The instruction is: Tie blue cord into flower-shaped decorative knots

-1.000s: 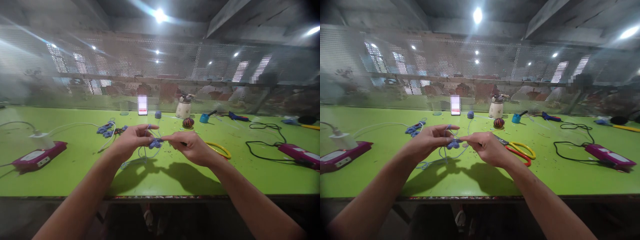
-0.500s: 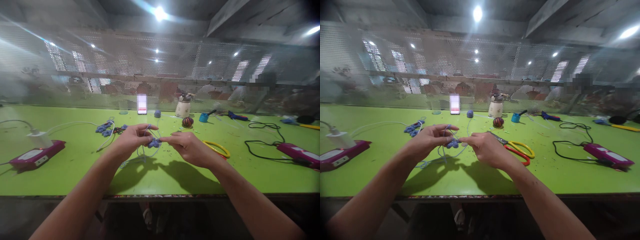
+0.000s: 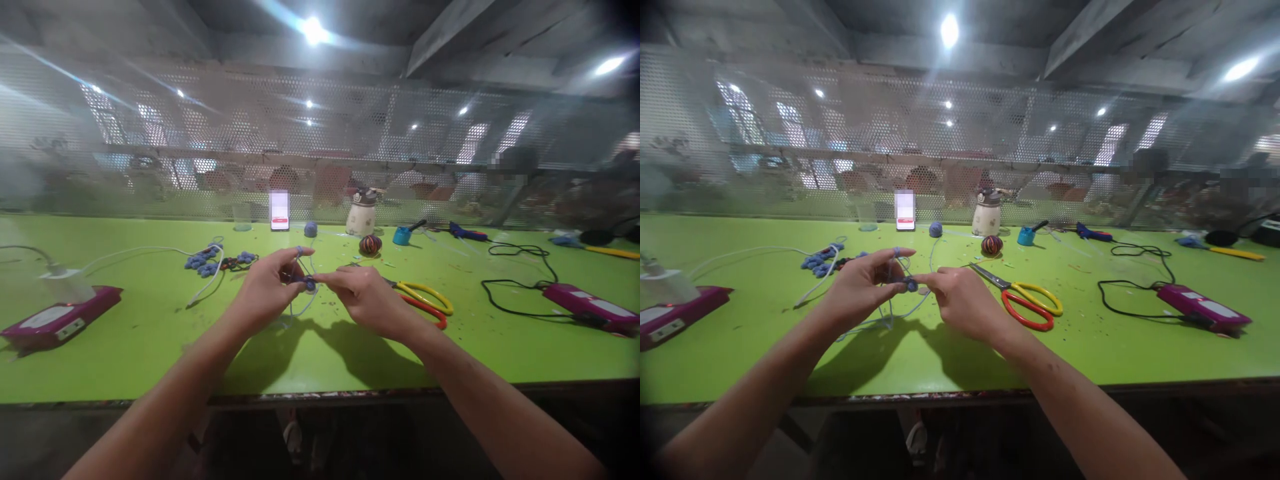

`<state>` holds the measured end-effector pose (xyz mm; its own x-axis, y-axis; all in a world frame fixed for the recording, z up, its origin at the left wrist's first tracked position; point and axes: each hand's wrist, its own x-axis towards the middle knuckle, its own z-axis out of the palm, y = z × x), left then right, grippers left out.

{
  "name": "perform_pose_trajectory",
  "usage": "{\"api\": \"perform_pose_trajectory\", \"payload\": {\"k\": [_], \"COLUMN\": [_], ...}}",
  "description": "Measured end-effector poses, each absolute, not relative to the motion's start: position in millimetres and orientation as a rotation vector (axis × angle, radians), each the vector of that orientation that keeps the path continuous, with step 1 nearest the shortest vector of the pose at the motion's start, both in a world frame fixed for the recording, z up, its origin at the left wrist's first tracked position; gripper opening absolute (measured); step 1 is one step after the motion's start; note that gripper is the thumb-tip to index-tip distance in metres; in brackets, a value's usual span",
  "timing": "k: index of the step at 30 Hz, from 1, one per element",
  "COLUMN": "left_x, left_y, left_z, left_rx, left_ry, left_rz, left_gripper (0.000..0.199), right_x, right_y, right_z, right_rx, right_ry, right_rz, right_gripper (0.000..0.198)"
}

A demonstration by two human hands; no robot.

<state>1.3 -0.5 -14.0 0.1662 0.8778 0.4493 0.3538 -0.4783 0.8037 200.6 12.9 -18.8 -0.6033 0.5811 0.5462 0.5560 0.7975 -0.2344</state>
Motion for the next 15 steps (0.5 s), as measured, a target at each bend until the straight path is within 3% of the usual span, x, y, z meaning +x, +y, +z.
{"api": "perform_pose_trajectory", "payload": {"k": [4, 10, 15], "left_x": [8.1, 17.3, 15.4], "left_y": [-1.5, -3.4, 0.5], "left_z": [-21.8, -30.5, -21.0], "left_rx": [2.032, 2.173, 1.459], "left_ry": [1.269, 1.287, 1.034], "left_rz": [1.481, 1.780, 1.605], "left_gripper": [0.051, 0.047, 0.062], "right_x": [191.0, 170.3, 164.4], "right_y": [12.5, 7.4, 1.7], "right_z": [-23.0, -26.9, -31.8], "right_rx": [-0.856, -0.915, -0.785], "right_ry": [-2.142, -1.429, -1.252], "right_rz": [0.393, 1.337, 1.415], "right_gripper": [0.040, 0.033, 0.037]}}
